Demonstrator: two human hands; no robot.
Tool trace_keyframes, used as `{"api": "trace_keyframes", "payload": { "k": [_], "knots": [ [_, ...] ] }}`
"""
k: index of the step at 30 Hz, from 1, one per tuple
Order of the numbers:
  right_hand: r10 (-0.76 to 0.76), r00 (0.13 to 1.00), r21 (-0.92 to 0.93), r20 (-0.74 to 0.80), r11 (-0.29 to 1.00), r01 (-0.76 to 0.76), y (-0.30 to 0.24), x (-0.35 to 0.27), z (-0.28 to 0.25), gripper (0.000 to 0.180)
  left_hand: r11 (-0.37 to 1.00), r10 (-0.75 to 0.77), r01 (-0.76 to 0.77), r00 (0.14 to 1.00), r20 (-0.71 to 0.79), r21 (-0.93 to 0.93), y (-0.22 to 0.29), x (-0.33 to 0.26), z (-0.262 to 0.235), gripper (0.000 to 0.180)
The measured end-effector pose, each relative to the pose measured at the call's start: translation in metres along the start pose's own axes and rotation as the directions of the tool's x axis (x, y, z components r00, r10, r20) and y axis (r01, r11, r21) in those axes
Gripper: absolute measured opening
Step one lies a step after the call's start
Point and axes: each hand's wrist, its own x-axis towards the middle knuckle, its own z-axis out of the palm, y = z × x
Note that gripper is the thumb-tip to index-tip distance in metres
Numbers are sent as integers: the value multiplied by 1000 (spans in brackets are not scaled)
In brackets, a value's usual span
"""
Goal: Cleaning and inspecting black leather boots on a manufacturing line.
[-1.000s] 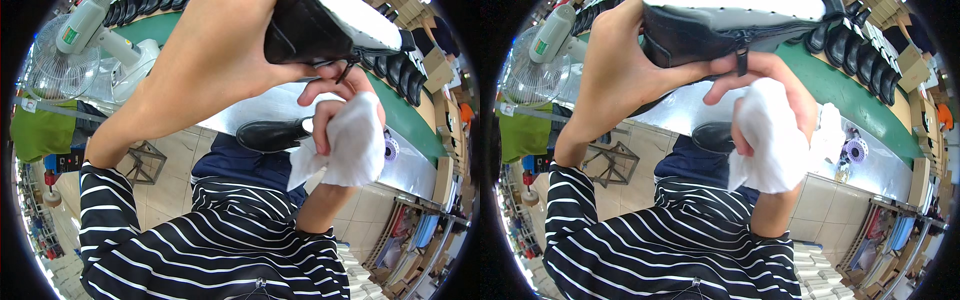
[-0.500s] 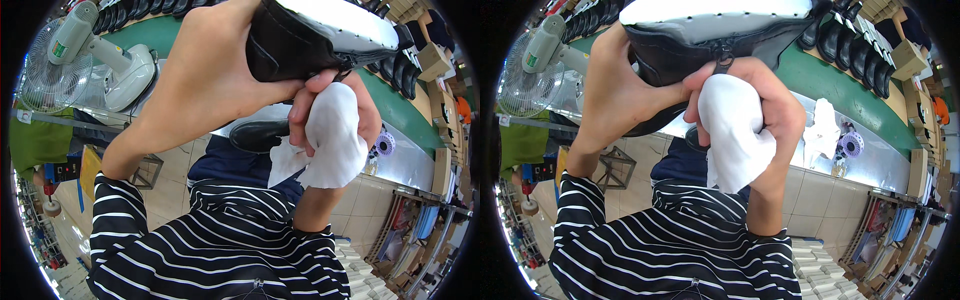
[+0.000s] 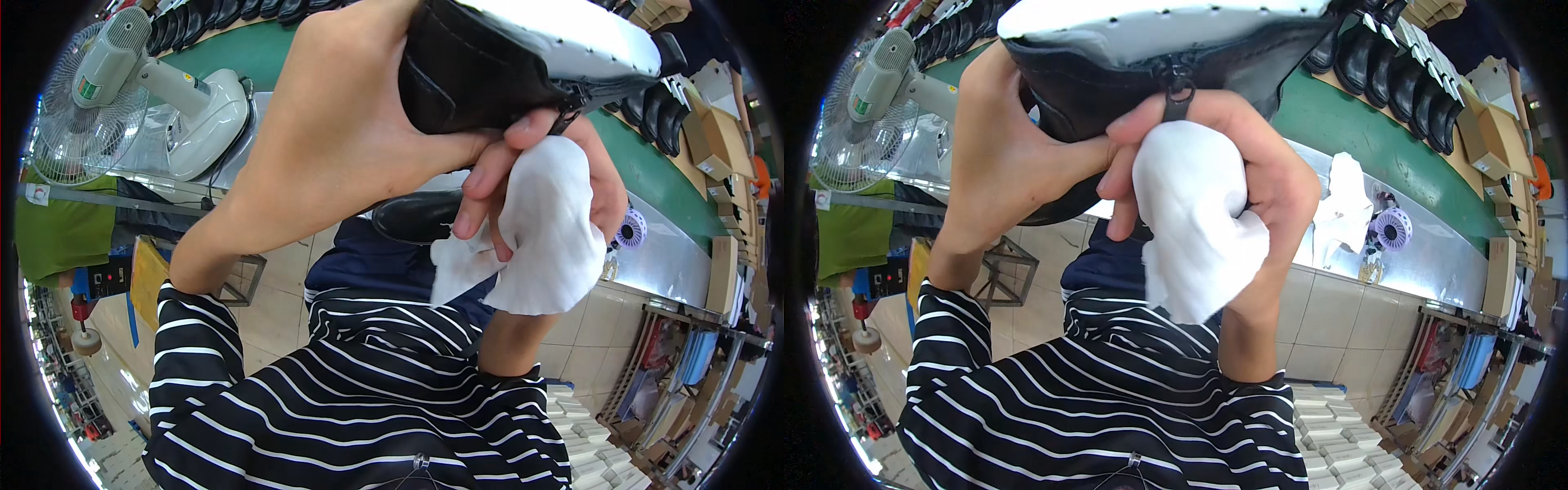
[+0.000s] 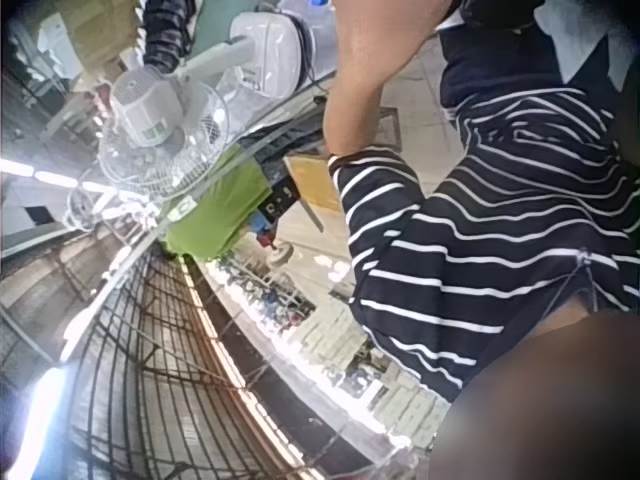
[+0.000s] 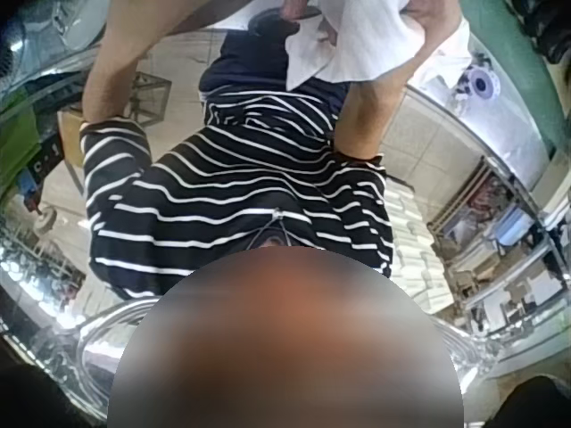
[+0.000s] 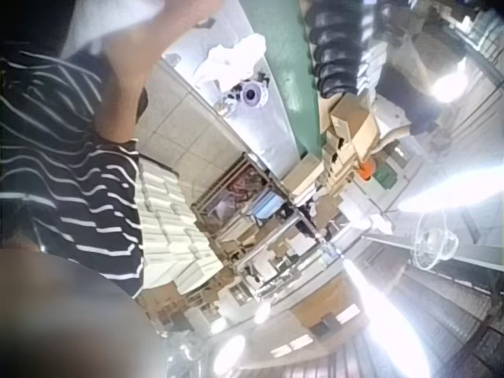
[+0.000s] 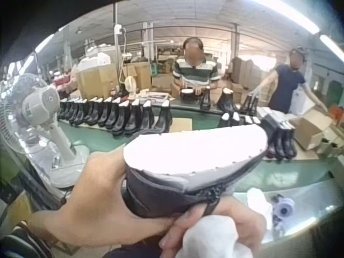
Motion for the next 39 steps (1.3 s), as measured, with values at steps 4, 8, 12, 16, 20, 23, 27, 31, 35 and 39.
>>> {"api": "trace_keyframes", "payload": {
  "k": [4, 8, 12, 16, 20, 23, 27, 31, 35, 39],
  "knots": [
    [-67, 997, 19, 33, 998, 66, 7, -3, -3, 42, 999, -12, 13, 1000, 15, -30, 1, 1, -1, 47],
    [-81, 996, 6, 46, 997, 80, 9, -5, -3, 42, 996, -66, 67, 998, 16, -65, 0, -1, 0, 47],
    [-68, 996, 52, 49, 997, 65, 8, -4, -7, 42, 998, -44, 45, 999, 20, -49, 0, 2, 3, 48],
    [43, 997, 61, 59, 997, -47, 1, -1, -9, 42, 998, -30, 29, 1000, -3, -63, -2, 0, 3, 48],
    [52, 994, 118, 92, 991, -62, 6, 0, -14, 44, 998, -31, 30, 999, -14, -48, -4, 0, 4, 49],
    [50, 992, 129, 119, 989, -66, 5, 2, -14, 44, 999, -41, 41, 999, -18, -18, -4, 0, 5, 49],
    [96, 985, 198, 144, 972, -124, 7, 2, -19, 45, 999, -46, 46, 998, -32, -19, -6, 0, 5, 49],
    [100, 981, 244, 169, 960, -140, 8, 3, -21, 47, 997, -42, 44, 999, 32, -56, -13, 4, 3, 48],
    [51, 982, 127, 184, 989, -76, 7, 5, -20, 54, 995, -10, 14, 999, 44, -102, -20, 6, 5, 47],
    [82, 984, 130, 160, 986, -103, 4, 3, -17, 58, 999, 3, 1, 998, 66, -54, -22, 8, 4, 47]
  ]
}}
